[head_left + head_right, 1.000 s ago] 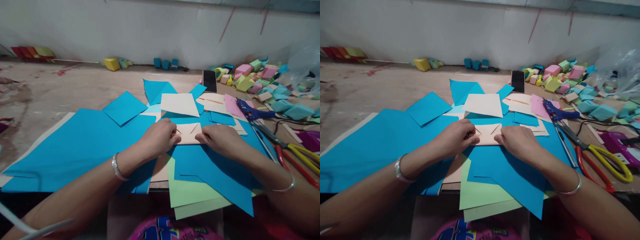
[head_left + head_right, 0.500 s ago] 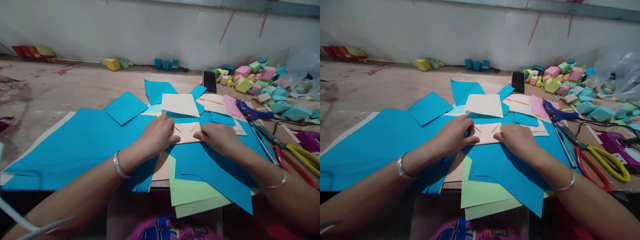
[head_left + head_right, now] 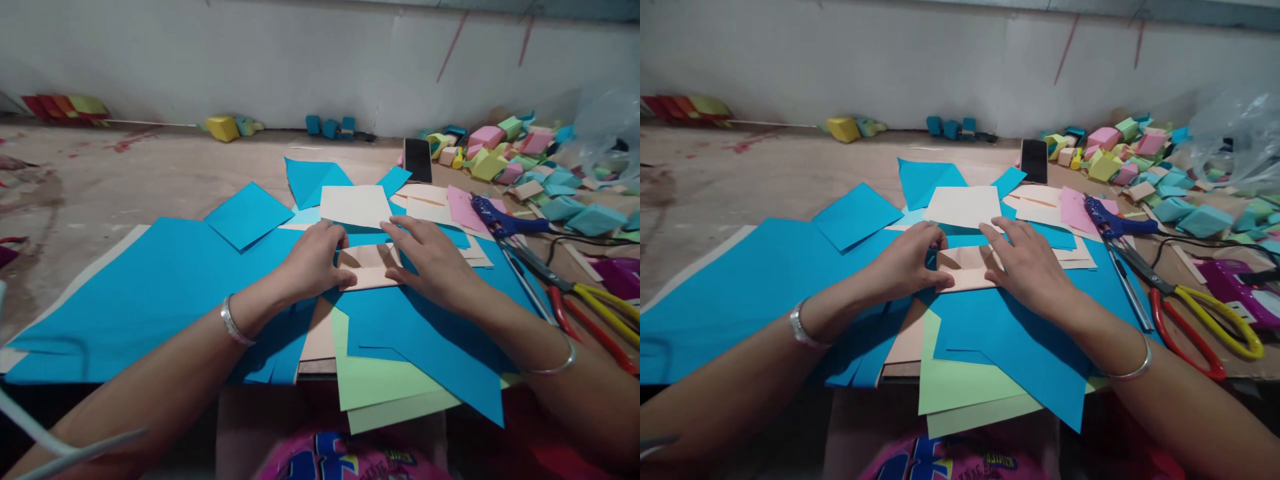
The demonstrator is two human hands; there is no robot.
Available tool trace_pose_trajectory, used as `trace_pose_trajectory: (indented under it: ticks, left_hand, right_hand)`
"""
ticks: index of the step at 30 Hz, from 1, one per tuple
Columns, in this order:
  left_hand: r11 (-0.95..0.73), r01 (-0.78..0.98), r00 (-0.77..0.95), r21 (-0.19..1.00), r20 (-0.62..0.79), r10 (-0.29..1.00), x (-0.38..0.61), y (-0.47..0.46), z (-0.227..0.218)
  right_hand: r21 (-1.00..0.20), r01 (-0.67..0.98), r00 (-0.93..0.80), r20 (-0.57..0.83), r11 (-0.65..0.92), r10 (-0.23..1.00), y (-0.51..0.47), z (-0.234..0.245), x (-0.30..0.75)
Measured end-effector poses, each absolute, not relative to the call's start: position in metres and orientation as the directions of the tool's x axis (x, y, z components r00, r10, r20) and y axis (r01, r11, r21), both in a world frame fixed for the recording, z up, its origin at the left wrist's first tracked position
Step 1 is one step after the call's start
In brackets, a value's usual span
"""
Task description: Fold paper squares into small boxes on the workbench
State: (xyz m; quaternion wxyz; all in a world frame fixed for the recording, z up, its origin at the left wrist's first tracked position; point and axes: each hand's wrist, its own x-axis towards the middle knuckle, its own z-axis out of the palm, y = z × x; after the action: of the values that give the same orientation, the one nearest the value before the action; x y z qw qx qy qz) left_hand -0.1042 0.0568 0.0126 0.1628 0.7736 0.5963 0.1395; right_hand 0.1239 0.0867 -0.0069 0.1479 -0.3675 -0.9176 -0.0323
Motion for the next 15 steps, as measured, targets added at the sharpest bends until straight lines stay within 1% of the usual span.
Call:
trace_pose_trajectory:
  ticks: [2,5,9,12,15]
  left_hand:
    - [-0.235,0.865,0.26,0.443,0.005,0.966,-0.1027,0.0565,0.014]
    - [-0.219,0.838,0.262,0.5,-0.017,0.965,-0.1019,0.055,0.0144]
    - [-0.222,0.78,0.284,0.585,-0.015,0.959,-0.1022,0.0531,0.0139]
    - [-0.241,0.763,0.306,0.599,-0.007,0.952,-0.1022,0.0529,0.0145]
    - [-0.299,0.758,0.361,0.58,0.009,0.933,-0.1016,0.053,0.0161]
  right_hand:
    - [-0.07,0.647,-0.719,0.279,0.76,0.637,0.0894,-0.0091,0.1248]
    - [-0.118,0.627,-0.731,0.254,0.77,0.634,0.0914,-0.0109,0.1247]
    - [-0.131,0.634,-0.705,0.307,0.762,0.639,0.0896,-0.0091,0.1218]
    - [-0.12,0.631,-0.702,0.331,0.766,0.63,0.0887,-0.0086,0.1207]
    - [-0.154,0.62,-0.721,0.274,0.769,0.637,0.0906,-0.0103,0.1216]
